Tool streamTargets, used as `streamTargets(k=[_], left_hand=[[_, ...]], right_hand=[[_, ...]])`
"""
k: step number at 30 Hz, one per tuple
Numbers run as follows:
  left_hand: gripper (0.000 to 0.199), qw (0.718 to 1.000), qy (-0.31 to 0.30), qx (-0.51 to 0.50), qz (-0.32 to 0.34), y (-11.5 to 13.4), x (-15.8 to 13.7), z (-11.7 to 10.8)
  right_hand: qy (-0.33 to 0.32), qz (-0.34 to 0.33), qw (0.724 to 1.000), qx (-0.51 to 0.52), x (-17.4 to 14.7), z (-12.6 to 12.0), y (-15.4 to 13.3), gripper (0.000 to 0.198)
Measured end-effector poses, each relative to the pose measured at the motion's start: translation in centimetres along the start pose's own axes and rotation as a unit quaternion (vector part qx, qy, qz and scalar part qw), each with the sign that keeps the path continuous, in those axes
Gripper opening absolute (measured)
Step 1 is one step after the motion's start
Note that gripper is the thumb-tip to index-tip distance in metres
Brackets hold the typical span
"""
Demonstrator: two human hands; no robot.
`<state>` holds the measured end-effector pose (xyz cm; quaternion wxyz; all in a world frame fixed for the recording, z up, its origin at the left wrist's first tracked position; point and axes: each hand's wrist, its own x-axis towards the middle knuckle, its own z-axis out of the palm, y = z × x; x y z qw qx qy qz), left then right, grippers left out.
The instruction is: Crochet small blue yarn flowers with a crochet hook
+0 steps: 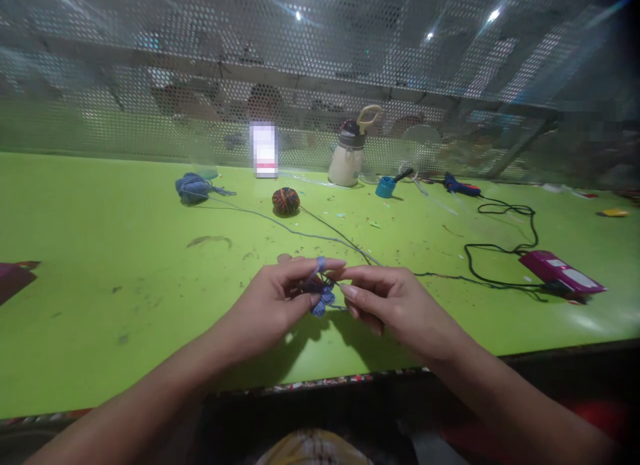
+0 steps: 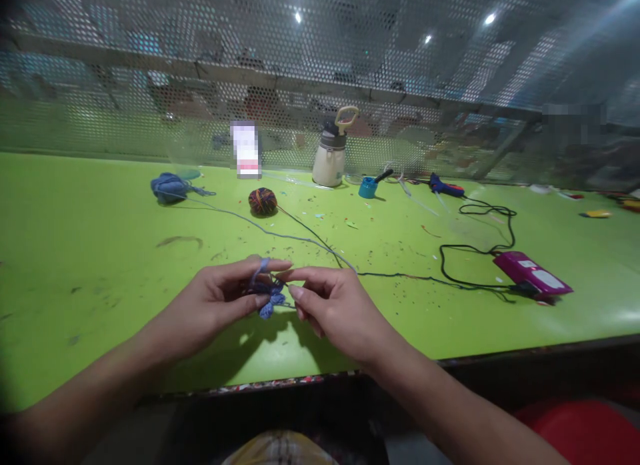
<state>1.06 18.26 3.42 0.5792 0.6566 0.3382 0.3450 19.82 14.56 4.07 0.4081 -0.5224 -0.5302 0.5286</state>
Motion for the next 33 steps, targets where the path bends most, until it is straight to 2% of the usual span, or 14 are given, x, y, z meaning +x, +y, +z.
streamTargets(k=[1, 3, 4, 5, 7, 9, 11, 13, 15, 18, 20, 25, 29, 33], left_hand=[[0.033, 0.995, 0.016, 0.085, 0.048, -0.1, -0.1, 0.2], [0.034, 0.960, 0.049, 0.237, 0.143, -0.5, -0.2, 0.5], [0.035, 0.941, 0.059, 0.279, 0.179, -0.7, -0.3, 0.6], [0.034, 0.932, 0.066, 0.293, 0.203, -0.9, -0.4, 0.7], [0.030, 0.938, 0.079, 0.254, 0.220, -0.9, -0.5, 0.8], [0.021, 0.969, 0.095, 0.141, 0.180, -0.6, -0.4, 0.8], [0.015, 0.990, 0.106, -0.024, 0.089, -0.3, -0.3, 0.8], [0.016, 0.980, 0.100, -0.171, -0.009, 0.0, 0.0, 0.6], [0.032, 0.962, 0.075, -0.254, -0.062, 0.3, 0.1, 0.4], [0.076, 0.952, 0.034, -0.293, -0.078, 0.6, 0.0, 0.0], [0.092, 0.949, 0.022, -0.304, -0.082, 0.8, -0.1, -0.1], [0.084, 0.945, 0.000, -0.313, -0.097, 0.9, -0.1, -0.2], [0.076, 0.956, 0.014, -0.283, -0.081, 0.8, -0.1, -0.3], [0.078, 0.965, 0.005, -0.255, -0.061, 0.9, -0.2, -0.4]], right_hand=[[0.009, -0.001, 1.000, 0.011, 0.1, 0.3, 0.1, 0.025], [0.037, -0.008, 0.997, 0.074, 0.1, 1.1, 0.6, 0.022], [0.055, -0.013, 0.991, 0.119, 0.1, 1.6, 0.9, 0.021], [0.079, -0.019, 0.981, 0.176, 0.0, 2.1, 1.1, 0.022], [0.109, -0.033, 0.964, 0.238, -0.2, 3.1, 1.6, 0.024], [0.125, -0.043, 0.946, 0.298, -0.4, 3.9, 2.0, 0.022], [0.128, -0.057, 0.934, 0.328, -0.6, 4.4, 2.2, 0.019], [0.129, -0.077, 0.935, 0.321, -0.7, 4.6, 2.4, 0.017], [0.132, -0.100, 0.941, 0.295, -0.9, 4.4, 2.5, 0.015], [0.121, -0.124, 0.955, 0.242, -1.1, 3.9, 2.9, 0.014], [0.109, -0.135, 0.962, 0.209, -1.3, 3.5, 3.1, 0.015], [0.103, -0.152, 0.976, 0.120, -1.8, 2.5, 3.2, 0.025], [0.099, -0.136, 0.985, 0.036, -2.2, 1.5, 2.5, 0.022], [0.075, -0.141, 0.986, -0.045, -2.5, 0.3, 1.2, 0.023]])
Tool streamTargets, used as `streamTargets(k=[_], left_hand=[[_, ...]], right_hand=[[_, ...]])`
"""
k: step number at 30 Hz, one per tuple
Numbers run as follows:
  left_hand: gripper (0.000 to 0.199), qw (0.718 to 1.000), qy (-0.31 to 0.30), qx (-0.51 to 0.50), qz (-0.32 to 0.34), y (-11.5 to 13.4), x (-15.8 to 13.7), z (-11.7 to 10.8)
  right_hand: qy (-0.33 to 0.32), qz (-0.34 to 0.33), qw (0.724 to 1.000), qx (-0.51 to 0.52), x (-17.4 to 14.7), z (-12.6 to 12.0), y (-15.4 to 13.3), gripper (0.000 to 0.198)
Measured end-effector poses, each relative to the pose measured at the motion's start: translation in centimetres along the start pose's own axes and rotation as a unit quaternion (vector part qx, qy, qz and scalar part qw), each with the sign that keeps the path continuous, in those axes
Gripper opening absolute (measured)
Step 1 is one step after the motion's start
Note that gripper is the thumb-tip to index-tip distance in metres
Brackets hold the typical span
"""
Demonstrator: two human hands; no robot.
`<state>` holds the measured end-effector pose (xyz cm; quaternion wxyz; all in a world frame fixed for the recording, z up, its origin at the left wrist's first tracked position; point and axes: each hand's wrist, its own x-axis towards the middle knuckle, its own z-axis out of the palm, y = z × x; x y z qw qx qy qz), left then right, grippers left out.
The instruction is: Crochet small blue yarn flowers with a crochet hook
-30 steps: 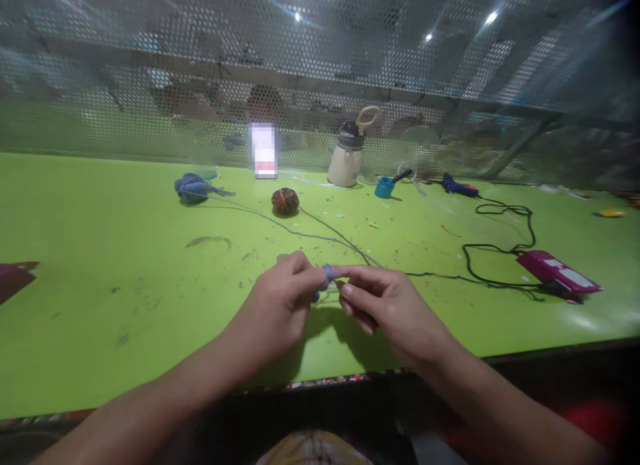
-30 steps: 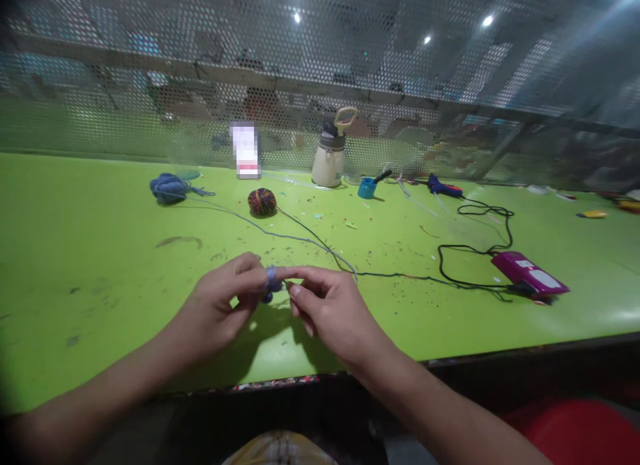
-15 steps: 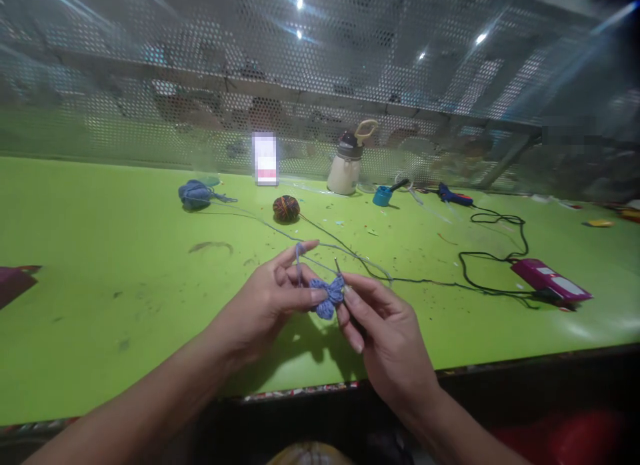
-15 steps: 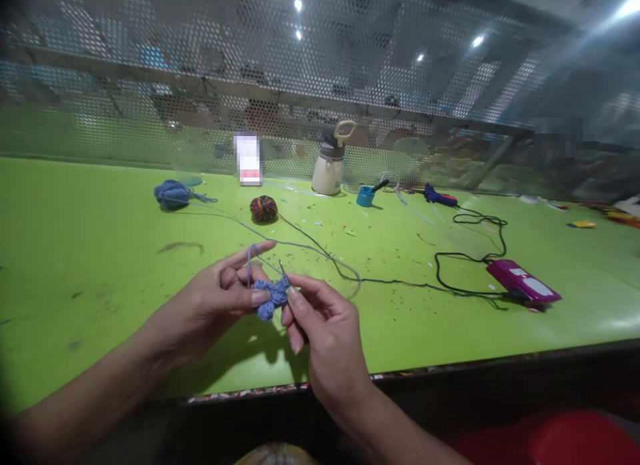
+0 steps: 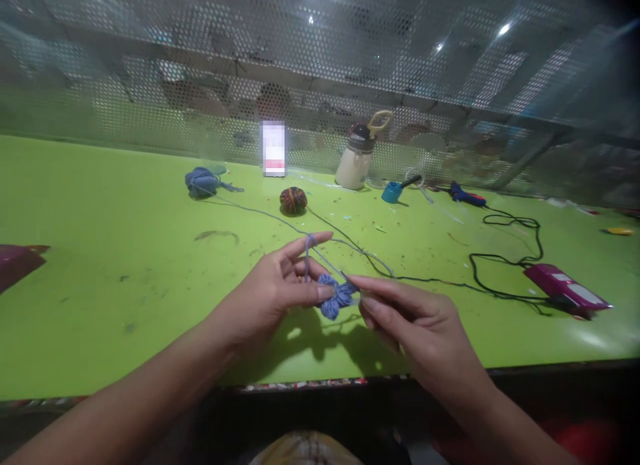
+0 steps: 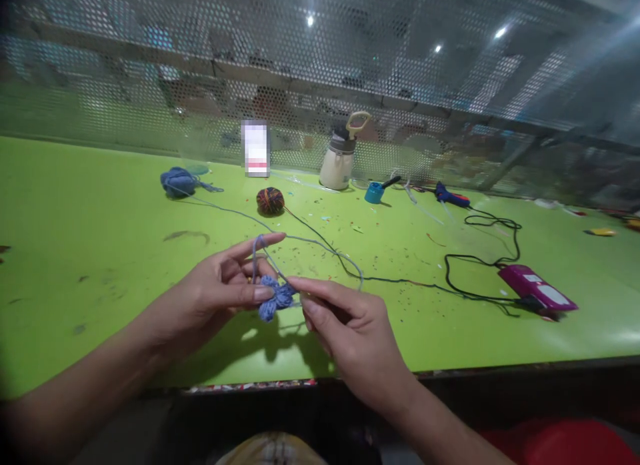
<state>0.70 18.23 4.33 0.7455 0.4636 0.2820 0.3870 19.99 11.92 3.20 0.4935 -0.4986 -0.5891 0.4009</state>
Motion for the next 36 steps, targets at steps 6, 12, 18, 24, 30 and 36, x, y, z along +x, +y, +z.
streamTargets(k=[6, 12, 18, 24, 30, 36], left_hand=[[0.073, 1.000, -0.022, 0.004, -0.006, 0.0, -0.1, 0.0], [0.071, 0.999, -0.037, -0.012, -0.015, -0.1, -0.2, -0.1], [0.067, 0.999, -0.039, -0.015, 0.001, -0.3, -0.1, -0.1], [0.063, 0.999, -0.049, 0.018, 0.004, -0.2, -0.1, -0.4], [0.056, 0.997, -0.033, 0.064, 0.015, -0.2, -0.3, -0.4], [0.052, 0.995, -0.021, 0.089, 0.042, -0.2, -0.5, -0.2]], right_hand=[[-0.057, -0.029, 0.997, -0.051, 0.3, -1.4, -0.6, 0.030], [-0.088, -0.047, 0.994, -0.045, 0.3, -1.8, -0.1, 0.035], [-0.091, -0.062, 0.992, -0.055, 0.5, -1.9, -0.1, 0.038], [-0.084, -0.083, 0.990, -0.078, 0.5, -1.8, -0.3, 0.039], [-0.083, -0.109, 0.985, -0.103, 0.4, -1.7, -0.8, 0.041], [-0.092, -0.130, 0.979, -0.129, 0.4, -2.1, -1.0, 0.045]])
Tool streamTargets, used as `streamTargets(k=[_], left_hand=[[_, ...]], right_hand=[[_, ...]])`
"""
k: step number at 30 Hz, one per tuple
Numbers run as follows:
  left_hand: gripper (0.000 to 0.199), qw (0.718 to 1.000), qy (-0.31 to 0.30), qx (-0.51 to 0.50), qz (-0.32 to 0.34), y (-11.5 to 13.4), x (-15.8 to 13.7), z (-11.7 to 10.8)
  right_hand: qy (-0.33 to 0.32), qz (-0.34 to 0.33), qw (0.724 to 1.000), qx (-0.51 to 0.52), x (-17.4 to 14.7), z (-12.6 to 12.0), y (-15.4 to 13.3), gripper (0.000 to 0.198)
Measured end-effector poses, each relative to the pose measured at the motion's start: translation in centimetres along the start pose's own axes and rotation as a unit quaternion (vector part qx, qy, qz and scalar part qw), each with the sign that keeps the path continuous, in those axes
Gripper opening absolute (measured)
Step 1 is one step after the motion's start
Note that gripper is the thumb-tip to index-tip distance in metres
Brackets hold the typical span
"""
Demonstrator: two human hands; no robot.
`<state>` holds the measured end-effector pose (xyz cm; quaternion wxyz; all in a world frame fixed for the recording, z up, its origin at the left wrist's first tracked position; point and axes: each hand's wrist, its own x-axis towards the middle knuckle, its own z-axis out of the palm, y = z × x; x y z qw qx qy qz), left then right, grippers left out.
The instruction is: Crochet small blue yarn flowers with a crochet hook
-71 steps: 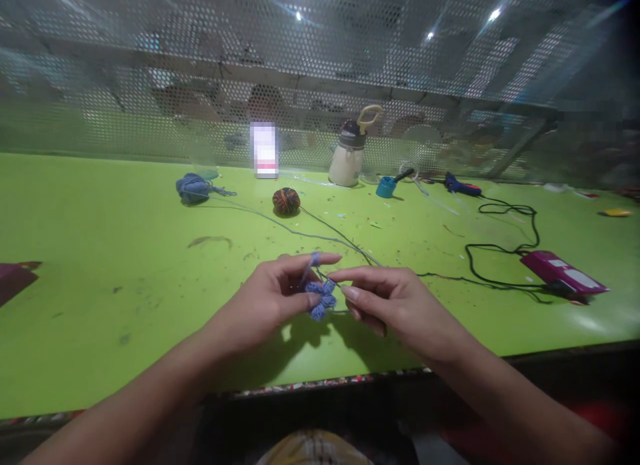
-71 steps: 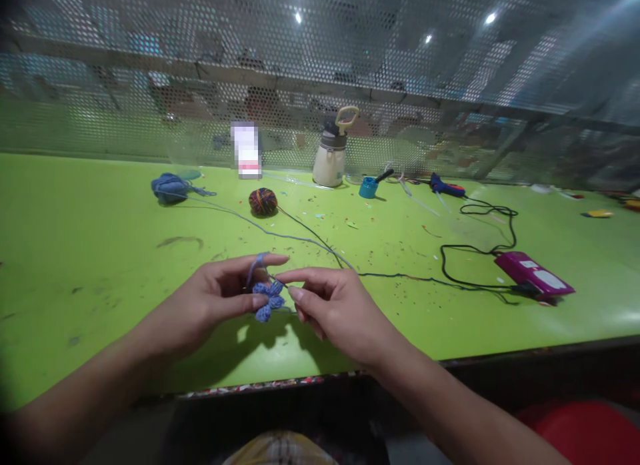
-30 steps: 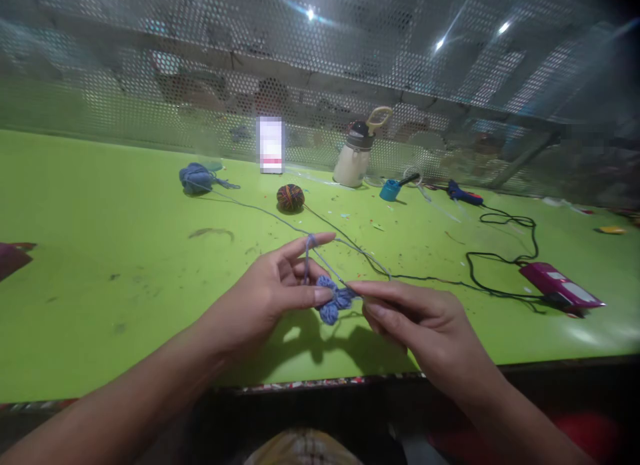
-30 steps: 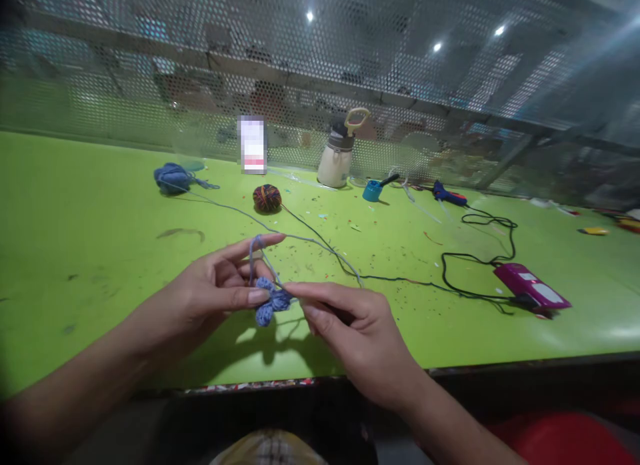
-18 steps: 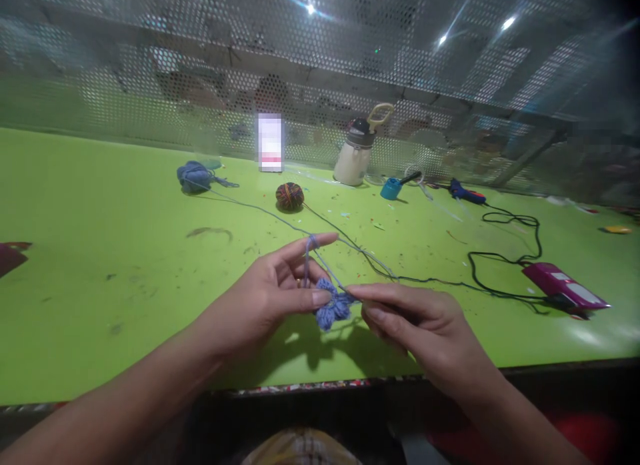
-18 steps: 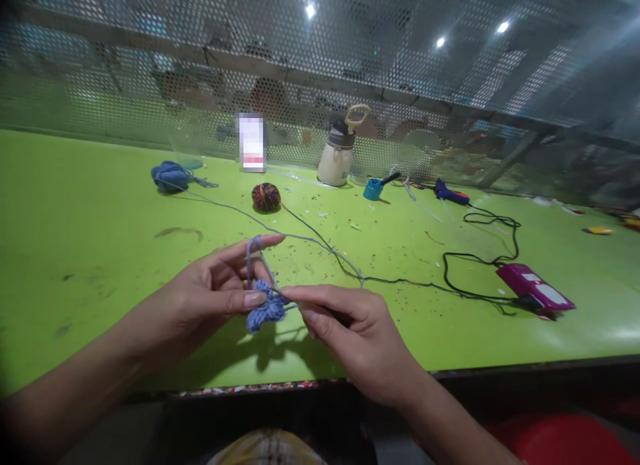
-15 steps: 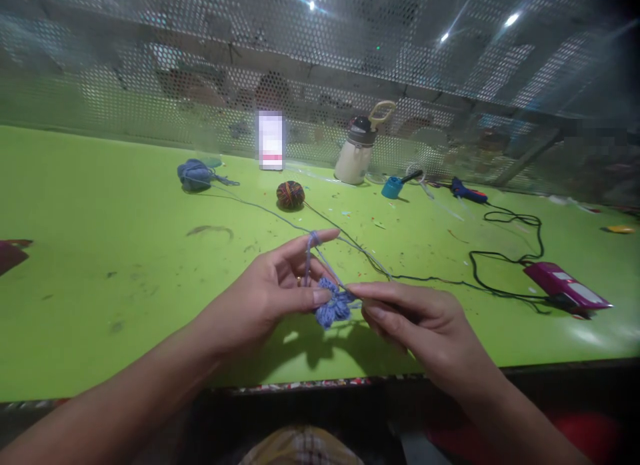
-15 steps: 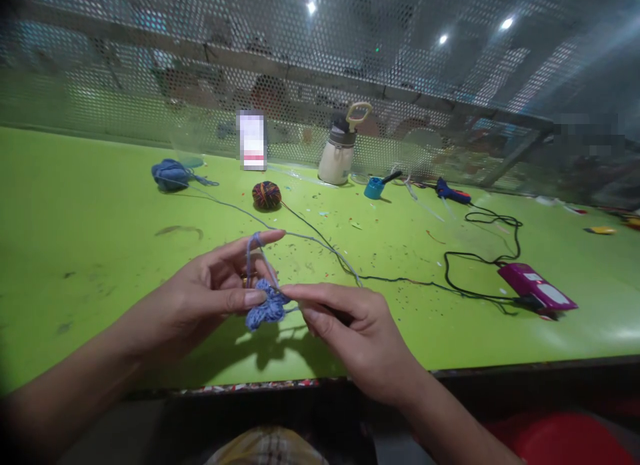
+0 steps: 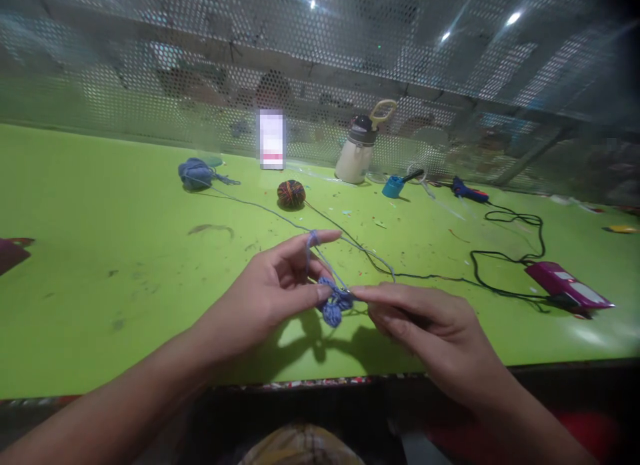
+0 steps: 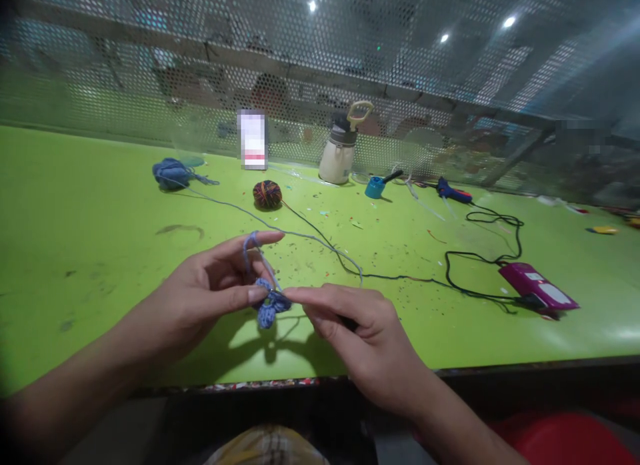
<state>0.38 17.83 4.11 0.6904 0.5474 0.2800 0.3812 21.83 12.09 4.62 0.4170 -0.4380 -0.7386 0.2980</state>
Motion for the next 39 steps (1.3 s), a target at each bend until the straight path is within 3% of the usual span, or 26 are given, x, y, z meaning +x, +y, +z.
streamTargets(k=[10, 25, 34, 39], left_hand=[[0.050, 1.000, 0.008, -0.025, -0.003, -0.2, 0.1, 0.0], [0.050, 0.999, 0.011, -0.038, 0.026, -0.3, 0.1, 0.0], [0.041, 0.996, 0.046, -0.010, 0.069, -0.4, -0.2, 0.1], [0.039, 0.996, 0.053, 0.001, 0.075, -0.2, -0.4, 0.3]], right_hand=[[-0.030, 0.001, 0.994, -0.108, 0.4, -0.7, -1.1, 0.037], [-0.018, -0.042, 0.990, -0.135, -0.2, -0.7, -1.7, 0.042], [-0.052, -0.134, 0.956, -0.255, -1.0, -0.3, -1.6, 0.052], [-0.062, -0.150, 0.928, -0.334, -1.0, -0.6, -1.9, 0.057]])
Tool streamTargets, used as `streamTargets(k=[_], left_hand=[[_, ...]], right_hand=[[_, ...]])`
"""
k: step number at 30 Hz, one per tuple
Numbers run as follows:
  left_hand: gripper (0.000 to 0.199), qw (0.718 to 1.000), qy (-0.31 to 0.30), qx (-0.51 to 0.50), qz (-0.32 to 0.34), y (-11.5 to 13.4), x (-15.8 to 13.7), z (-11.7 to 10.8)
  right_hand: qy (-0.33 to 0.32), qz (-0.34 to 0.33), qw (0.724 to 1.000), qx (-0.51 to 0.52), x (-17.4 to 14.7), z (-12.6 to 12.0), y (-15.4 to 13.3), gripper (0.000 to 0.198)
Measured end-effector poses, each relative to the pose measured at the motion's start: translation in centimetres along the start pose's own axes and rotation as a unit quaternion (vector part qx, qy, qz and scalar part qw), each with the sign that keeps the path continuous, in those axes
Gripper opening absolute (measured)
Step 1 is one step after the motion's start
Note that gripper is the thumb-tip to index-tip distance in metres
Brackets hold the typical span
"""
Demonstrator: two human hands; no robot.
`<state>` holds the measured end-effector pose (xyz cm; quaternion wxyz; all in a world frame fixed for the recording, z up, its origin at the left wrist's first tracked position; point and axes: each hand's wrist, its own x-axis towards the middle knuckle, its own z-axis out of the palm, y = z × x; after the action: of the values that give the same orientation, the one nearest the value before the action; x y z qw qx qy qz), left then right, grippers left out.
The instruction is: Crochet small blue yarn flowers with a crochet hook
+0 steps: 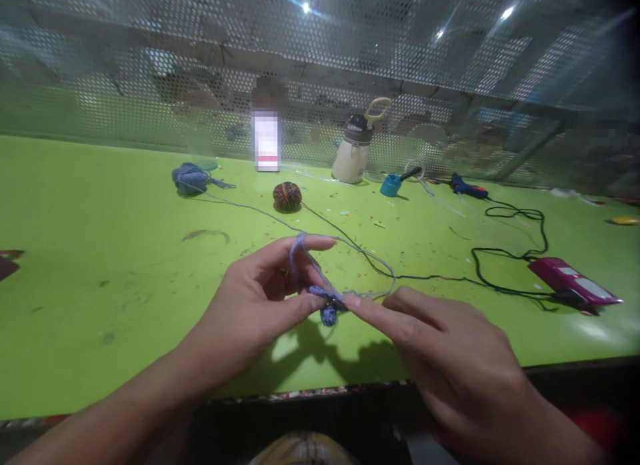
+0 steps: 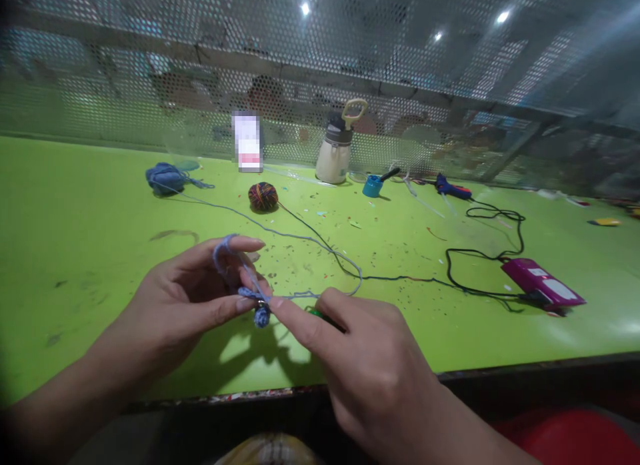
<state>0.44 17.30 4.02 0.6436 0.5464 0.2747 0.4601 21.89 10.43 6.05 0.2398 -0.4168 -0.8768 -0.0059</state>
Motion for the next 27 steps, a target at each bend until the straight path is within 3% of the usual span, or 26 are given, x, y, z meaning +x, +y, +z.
streamTargets(k=[5, 10, 17, 27], left_hand=[[0.039, 1.000, 0.003, 0.004, -0.002, -0.01, -0.01, 0.07], [0.040, 1.000, -0.010, -0.023, -0.015, -0.13, 0.17, 0.04], [0.058, 0.999, -0.008, -0.012, -0.038, -0.17, 0.24, 0.11], [0.050, 0.998, -0.026, -0.023, -0.052, -0.24, 0.30, 0.13]], right_hand=[[0.005, -0.011, 0.999, -0.034, 0.13, -0.17, 0.17, 0.055], [0.026, 0.008, 1.000, -0.002, 0.45, -0.08, 0.18, 0.045], [0.036, 0.025, 0.999, 0.027, 0.28, 0.34, 0.22, 0.046], [0.031, 0.025, 0.998, 0.054, 0.22, 0.47, 0.65, 0.049]])
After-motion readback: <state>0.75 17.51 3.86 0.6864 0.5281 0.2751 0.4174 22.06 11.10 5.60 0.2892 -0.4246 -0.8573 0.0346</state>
